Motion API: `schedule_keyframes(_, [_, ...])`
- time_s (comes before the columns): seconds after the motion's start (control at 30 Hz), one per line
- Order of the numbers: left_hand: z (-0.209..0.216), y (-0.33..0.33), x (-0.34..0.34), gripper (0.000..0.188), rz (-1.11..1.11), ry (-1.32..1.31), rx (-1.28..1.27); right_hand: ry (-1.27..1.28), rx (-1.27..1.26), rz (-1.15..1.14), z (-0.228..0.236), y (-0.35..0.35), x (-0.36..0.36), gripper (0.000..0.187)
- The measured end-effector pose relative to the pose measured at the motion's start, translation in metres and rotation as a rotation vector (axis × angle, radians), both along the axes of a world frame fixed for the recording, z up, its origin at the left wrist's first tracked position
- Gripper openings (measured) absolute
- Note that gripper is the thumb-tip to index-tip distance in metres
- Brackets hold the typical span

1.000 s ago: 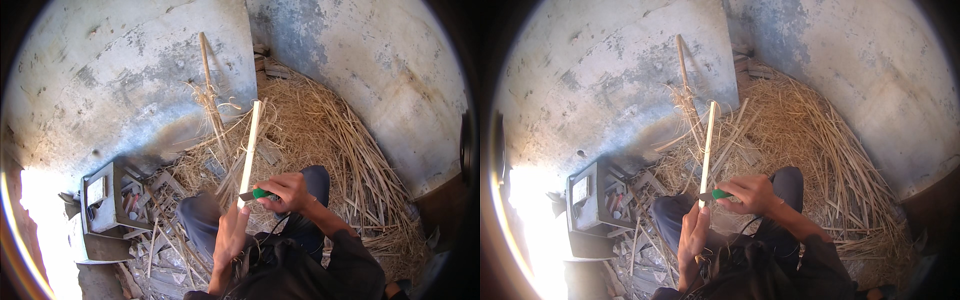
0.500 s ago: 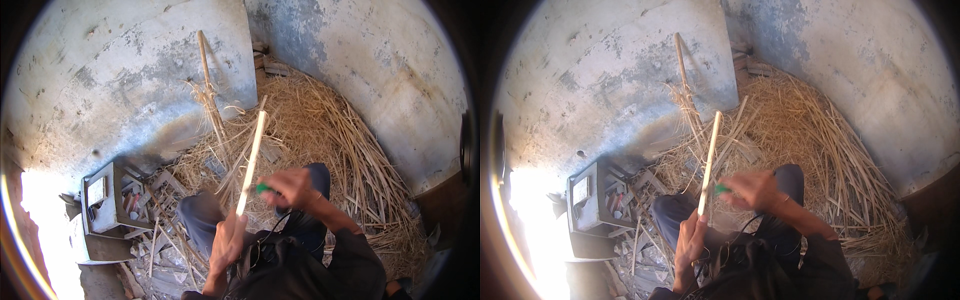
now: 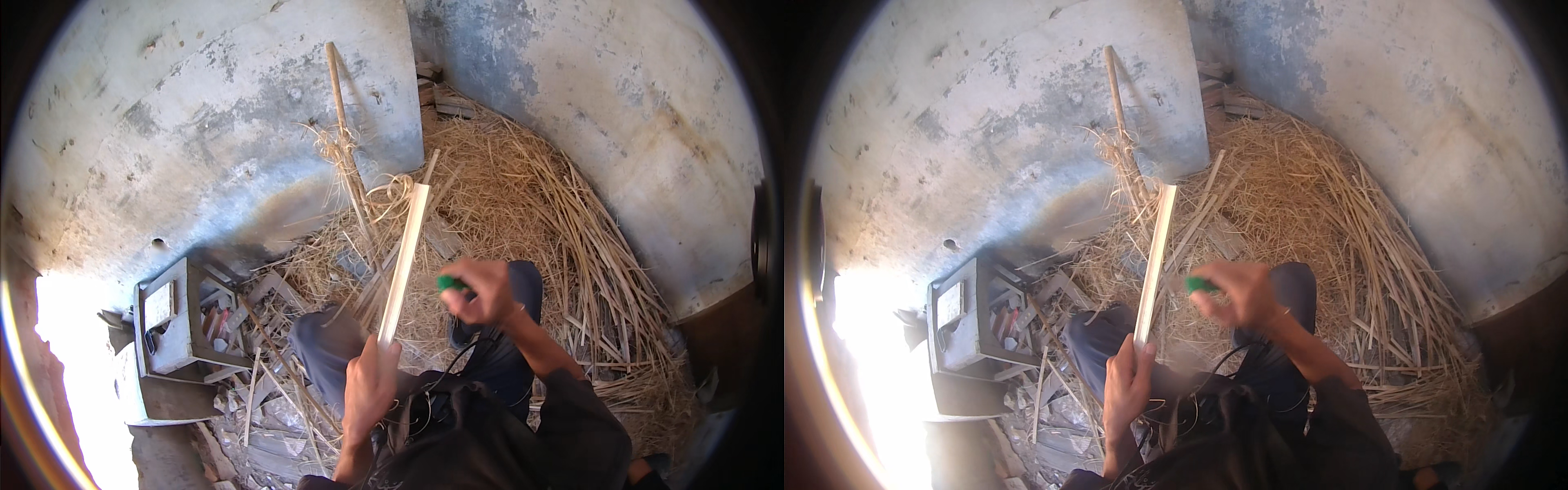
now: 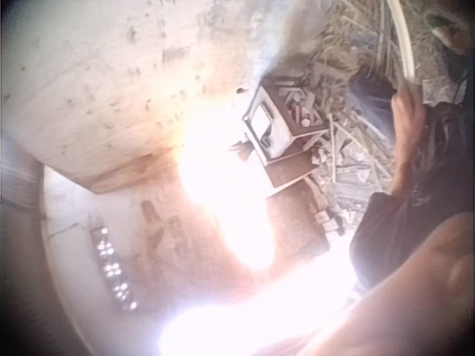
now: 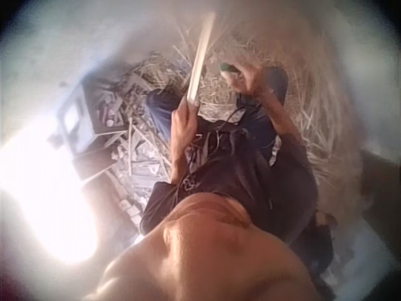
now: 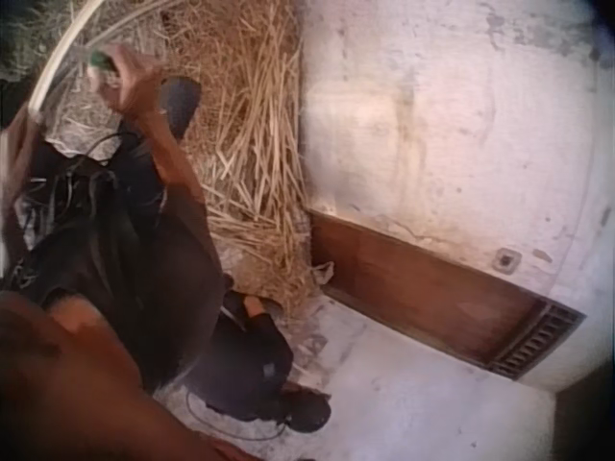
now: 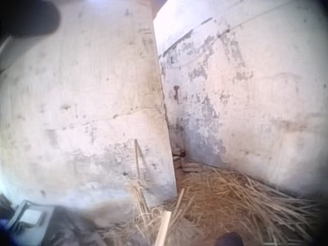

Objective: The person sits on the floor and uses a green utility knife to peel the outer layer off a long bamboo stick. They hold the stick with their left hand and scrape the blade along its length with their right hand, creating thin strips of bamboo that fall to the ground.

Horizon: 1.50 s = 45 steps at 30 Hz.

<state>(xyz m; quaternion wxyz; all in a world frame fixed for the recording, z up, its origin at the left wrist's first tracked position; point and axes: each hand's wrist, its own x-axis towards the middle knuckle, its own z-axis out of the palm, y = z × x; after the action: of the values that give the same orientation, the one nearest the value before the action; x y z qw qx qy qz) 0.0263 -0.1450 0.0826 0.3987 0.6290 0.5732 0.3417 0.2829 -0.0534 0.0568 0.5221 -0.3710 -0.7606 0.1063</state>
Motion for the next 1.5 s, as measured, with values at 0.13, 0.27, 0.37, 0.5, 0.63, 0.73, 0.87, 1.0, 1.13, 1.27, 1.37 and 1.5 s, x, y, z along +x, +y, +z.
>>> schedule_keyframes(0.13, [-0.004,0.006,0.006,0.019,0.018,-0.032,0.105,-0.165,0.139,0.120,-0.006,-0.018,-0.026,0.029])
schedule_keyframes(0.27, [0.000,0.009,0.010,0.018,0.030,-0.005,0.115,-0.163,0.128,0.144,-0.008,-0.025,-0.034,0.030])
schedule_keyframes(0.37, [0.007,0.011,0.010,0.022,0.035,-0.036,0.047,-0.155,0.123,0.100,-0.015,-0.022,-0.034,0.029])
schedule_keyframes(0.5, [0.019,0.008,0.013,0.028,0.023,-0.022,-0.017,-0.128,0.101,0.049,-0.018,-0.017,-0.030,0.030])
schedule_keyframes(0.63, [0.022,0.006,0.014,0.031,0.018,-0.018,-0.036,-0.146,0.108,0.036,-0.009,-0.017,-0.029,0.024])
schedule_keyframes(0.73, [0.022,0.005,0.015,0.030,0.011,-0.016,-0.051,-0.216,0.147,0.007,-0.001,-0.017,-0.021,0.025])
schedule_keyframes(0.87, [0.021,0.003,0.015,0.030,0.015,0.005,-0.050,-0.239,0.213,-0.033,0.004,-0.016,-0.018,0.028])
schedule_keyframes(1.0, [0.028,0.000,0.016,0.028,0.006,-0.003,-0.036,-0.272,0.254,-0.064,0.004,-0.014,-0.014,0.034])
schedule_keyframes(1.13, [0.028,-0.002,0.014,0.024,-0.004,-0.023,-0.006,-0.313,0.288,-0.070,0.009,-0.014,-0.014,0.035])
schedule_keyframes(1.27, [0.032,-0.006,0.012,0.022,-0.003,-0.013,-0.007,-0.332,0.311,-0.070,0.013,-0.016,-0.013,0.034])
schedule_keyframes(1.37, [0.025,-0.009,0.007,0.022,-0.021,-0.013,0.024,-0.355,0.327,-0.062,0.016,-0.019,-0.012,0.034])
schedule_keyframes(1.5, [0.031,-0.010,0.008,0.022,-0.028,-0.024,0.007,-0.344,0.346,-0.081,0.015,-0.020,-0.012,0.034])
